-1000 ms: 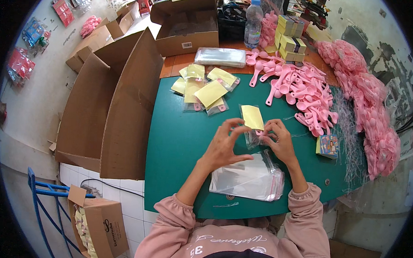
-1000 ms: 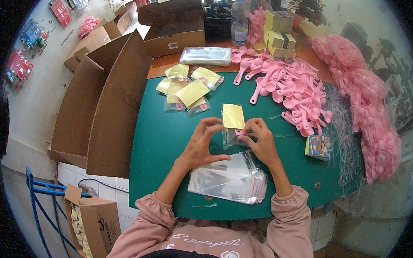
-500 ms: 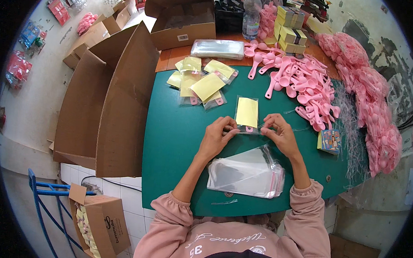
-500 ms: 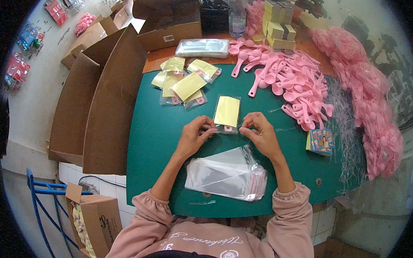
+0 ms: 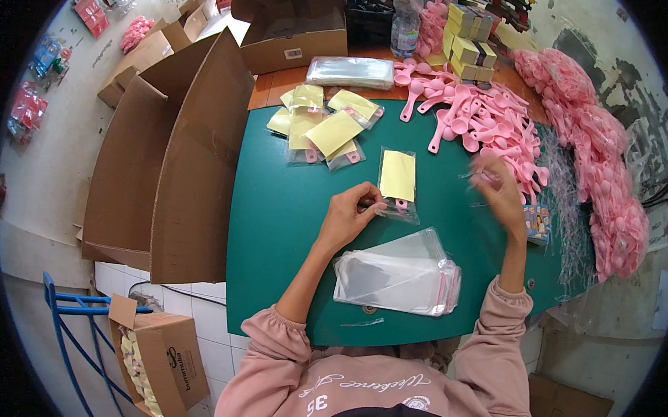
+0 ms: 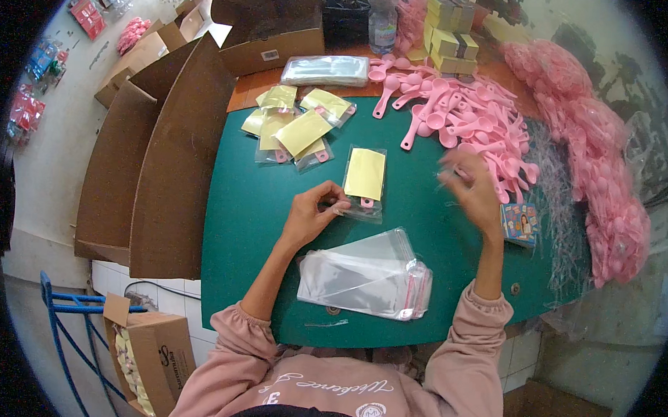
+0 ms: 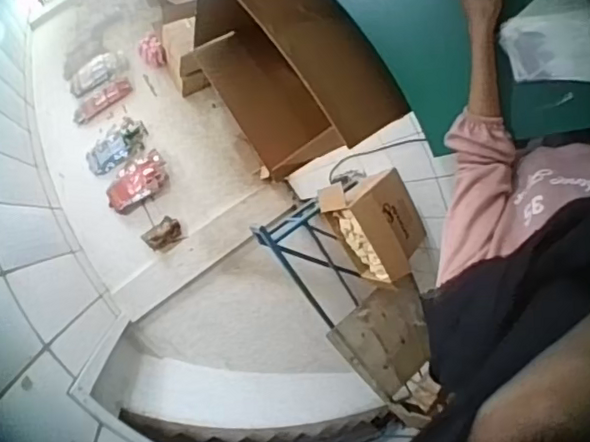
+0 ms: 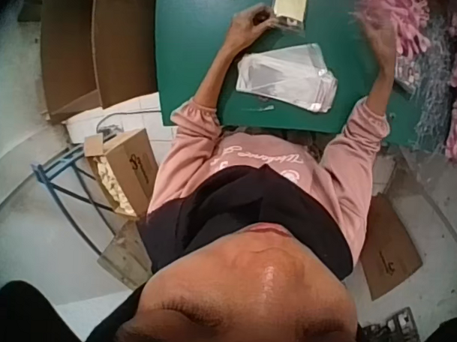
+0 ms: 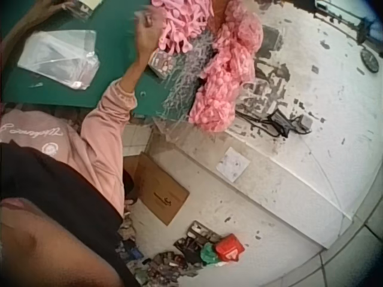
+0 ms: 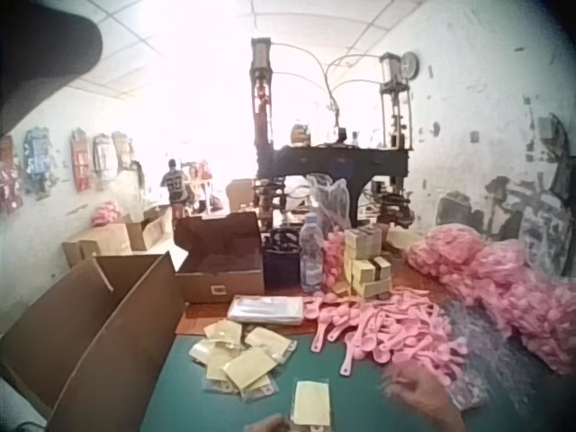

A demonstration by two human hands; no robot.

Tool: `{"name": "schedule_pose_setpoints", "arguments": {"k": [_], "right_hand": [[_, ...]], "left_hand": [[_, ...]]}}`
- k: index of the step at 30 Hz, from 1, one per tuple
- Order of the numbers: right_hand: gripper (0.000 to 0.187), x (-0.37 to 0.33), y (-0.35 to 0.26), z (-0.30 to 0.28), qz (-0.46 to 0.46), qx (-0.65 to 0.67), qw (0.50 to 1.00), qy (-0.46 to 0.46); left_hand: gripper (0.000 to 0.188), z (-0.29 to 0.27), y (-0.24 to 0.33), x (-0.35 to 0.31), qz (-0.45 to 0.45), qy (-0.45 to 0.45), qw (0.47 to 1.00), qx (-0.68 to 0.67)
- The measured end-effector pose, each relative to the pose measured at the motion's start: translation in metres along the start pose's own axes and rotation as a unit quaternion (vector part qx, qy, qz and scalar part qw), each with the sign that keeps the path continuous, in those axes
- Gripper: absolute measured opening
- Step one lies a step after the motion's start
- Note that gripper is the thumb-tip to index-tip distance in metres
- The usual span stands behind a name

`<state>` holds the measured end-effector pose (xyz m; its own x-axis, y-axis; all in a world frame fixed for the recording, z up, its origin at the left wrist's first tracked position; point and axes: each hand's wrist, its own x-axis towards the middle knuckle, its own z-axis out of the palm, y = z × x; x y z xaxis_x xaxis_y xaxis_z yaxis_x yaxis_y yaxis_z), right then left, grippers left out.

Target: The person places pink plastic spoons and small yellow cards into clear plastic bags on a green table. The person seals each bag and sets it aside, repeating the process with multiple spoons and cards.

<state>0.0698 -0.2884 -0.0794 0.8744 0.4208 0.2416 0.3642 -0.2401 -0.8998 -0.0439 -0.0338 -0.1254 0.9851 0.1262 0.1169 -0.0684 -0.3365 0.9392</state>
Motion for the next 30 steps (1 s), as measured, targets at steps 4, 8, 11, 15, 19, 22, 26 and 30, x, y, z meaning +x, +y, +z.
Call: {"name": "schedule_pose_setpoints", "arguments": {"k": [4,8,11,15,19,22,26,30], "right_hand": [[0.039,0.001,-0.024,-0.018,-0.078,-0.586,0.729,0.346],[0.043,-0.011,-0.035,0.021,-0.104,-0.326,0.939,-0.038],[0.028,-0.026,-0.025,0.067,-0.043,-0.171,0.973,-0.15],[0.013,-0.019,-0.012,0.07,-0.118,-0.125,0.978,-0.119],[0.011,-0.023,-0.007,0.072,-0.051,-0.031,0.99,-0.125],[0.009,-0.026,0.005,0.076,0.005,0.008,0.993,-0.12],[0.012,-0.027,0.01,0.089,0.111,0.201,0.966,-0.116],[0.014,-0.027,0.008,0.098,0.116,0.173,0.976,-0.069]], "left_hand": [[0.013,0.003,-0.002,0.0,0.006,-0.018,1.0,-0.022],[0.012,-0.001,-0.008,-0.002,0.001,-0.028,0.999,-0.018],[0.012,0.002,-0.008,0.002,-0.013,-0.035,0.999,-0.023],[0.011,0.001,-0.002,0.001,-0.021,-0.056,0.997,-0.039],[0.009,-0.001,-0.002,0.001,0.002,-0.059,0.998,-0.016],[0.013,-0.001,-0.004,0.0,-0.006,-0.041,0.999,-0.033],[0.013,0.001,-0.004,0.0,0.036,-0.019,0.999,0.007],[0.015,0.003,-0.005,0.002,-0.018,-0.004,1.0,-0.017]]}}
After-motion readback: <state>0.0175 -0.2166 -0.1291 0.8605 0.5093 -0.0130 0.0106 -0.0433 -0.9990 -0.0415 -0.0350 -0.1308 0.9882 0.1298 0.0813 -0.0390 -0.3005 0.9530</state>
